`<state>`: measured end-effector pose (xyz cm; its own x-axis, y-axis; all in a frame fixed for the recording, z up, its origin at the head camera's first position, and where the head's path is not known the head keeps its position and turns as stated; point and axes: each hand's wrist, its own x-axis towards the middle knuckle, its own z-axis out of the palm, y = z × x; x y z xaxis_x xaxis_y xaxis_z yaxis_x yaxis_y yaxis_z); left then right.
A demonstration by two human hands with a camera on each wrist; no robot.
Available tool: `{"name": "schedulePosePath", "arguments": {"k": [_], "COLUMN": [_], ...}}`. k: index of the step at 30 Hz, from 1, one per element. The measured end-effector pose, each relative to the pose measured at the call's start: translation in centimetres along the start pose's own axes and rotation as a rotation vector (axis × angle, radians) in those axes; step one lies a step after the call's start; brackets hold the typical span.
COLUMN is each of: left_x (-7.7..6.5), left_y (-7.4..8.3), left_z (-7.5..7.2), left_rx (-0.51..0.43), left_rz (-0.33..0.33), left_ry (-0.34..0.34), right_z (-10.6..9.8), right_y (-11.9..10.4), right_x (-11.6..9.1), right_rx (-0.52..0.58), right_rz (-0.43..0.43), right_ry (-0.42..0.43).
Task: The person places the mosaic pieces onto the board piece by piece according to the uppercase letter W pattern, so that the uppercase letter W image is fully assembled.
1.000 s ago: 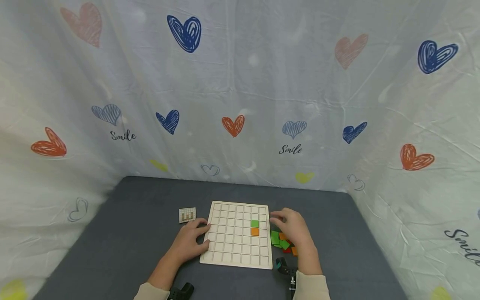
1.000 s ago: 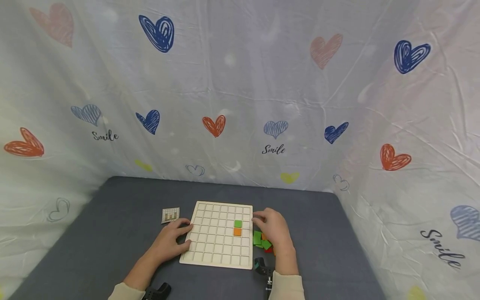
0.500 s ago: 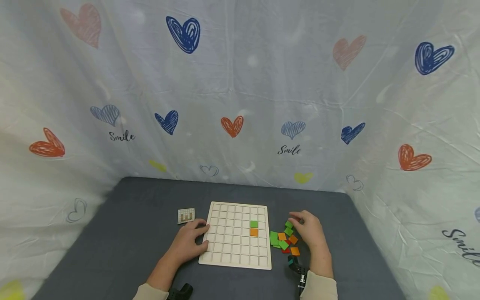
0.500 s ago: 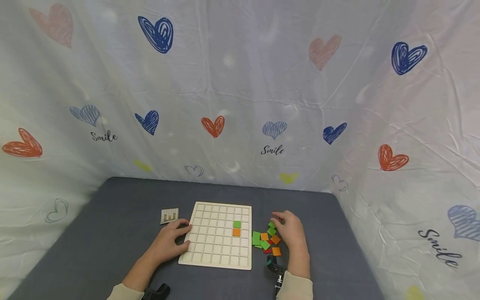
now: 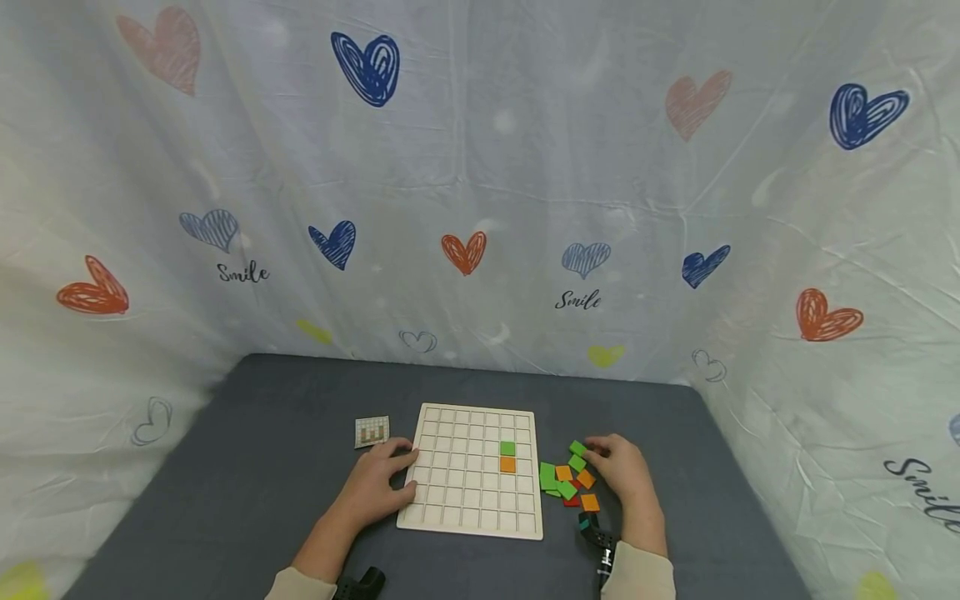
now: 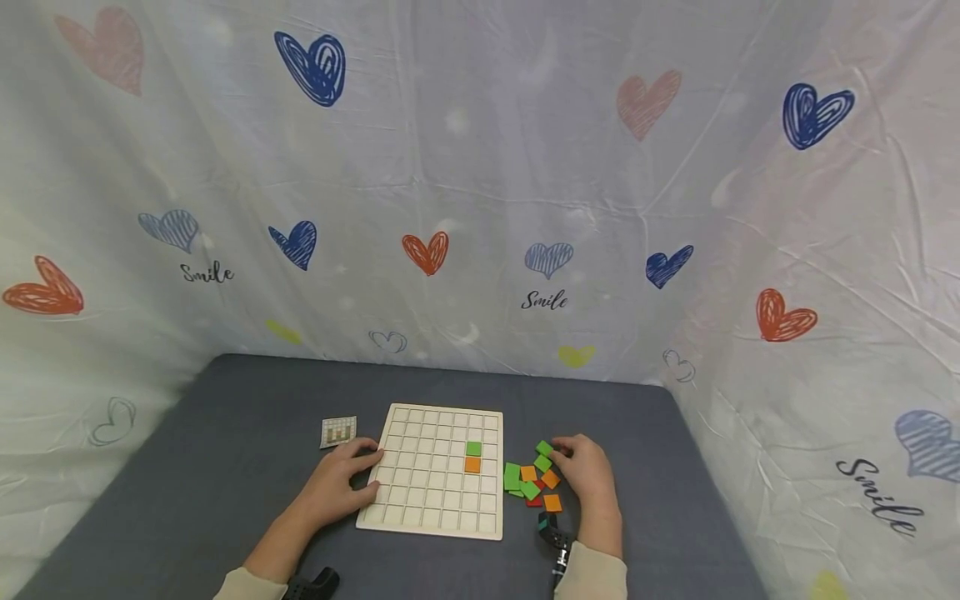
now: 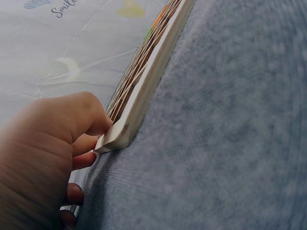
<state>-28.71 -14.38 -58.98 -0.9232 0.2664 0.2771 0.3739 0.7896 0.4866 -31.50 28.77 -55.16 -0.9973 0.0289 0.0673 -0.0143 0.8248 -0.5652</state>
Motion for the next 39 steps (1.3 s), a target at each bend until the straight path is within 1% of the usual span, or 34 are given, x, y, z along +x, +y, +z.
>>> {"name": "schedulePosePath", "arguments": {"k": [3,10,20,25,31,35,39], "left_x": [0.0,-0.1,-0.2,-0.3,-0.3,-0.2,-0.1], "left_y": [0.1,0.3,0.2,0.2,0.2,0.1,0.0], "left_z": [-0.1,-0.3,-0.2,-0.2,-0.2,-0.1,-0.2], "left_rx": [-0.001,0.001,0.004,0.000,-0.001,0.000,0.004], "left_rz": [0.001,0.002,0.002,-0.001,-0.006,-0.009,-0.010], "left_ry": [0.003,0.000,-0.007,-0.007,-0.006,-0.008,-0.009], "right_z": [0.3,0.7,0.8,0.7,0.7,0.4,-0.2], "right_y": [-0.1,-0.4,-0.9,-0.8,-0.7,-0.7,-1.0], "right_x": [0.1,-0.1,-0.3,-0.4,-0.3,0.1,0.1], "right_rx": [-0.015,-0.011,-0.054,-0.075,-0.072,-0.073,-0.093], "right_rz": [0.004,0.056,0.071,0.080,0.093,0.077,0.021], "right_ry": [0.010,0.012,0.046,0.067,0.062,0.055,0.065]}}
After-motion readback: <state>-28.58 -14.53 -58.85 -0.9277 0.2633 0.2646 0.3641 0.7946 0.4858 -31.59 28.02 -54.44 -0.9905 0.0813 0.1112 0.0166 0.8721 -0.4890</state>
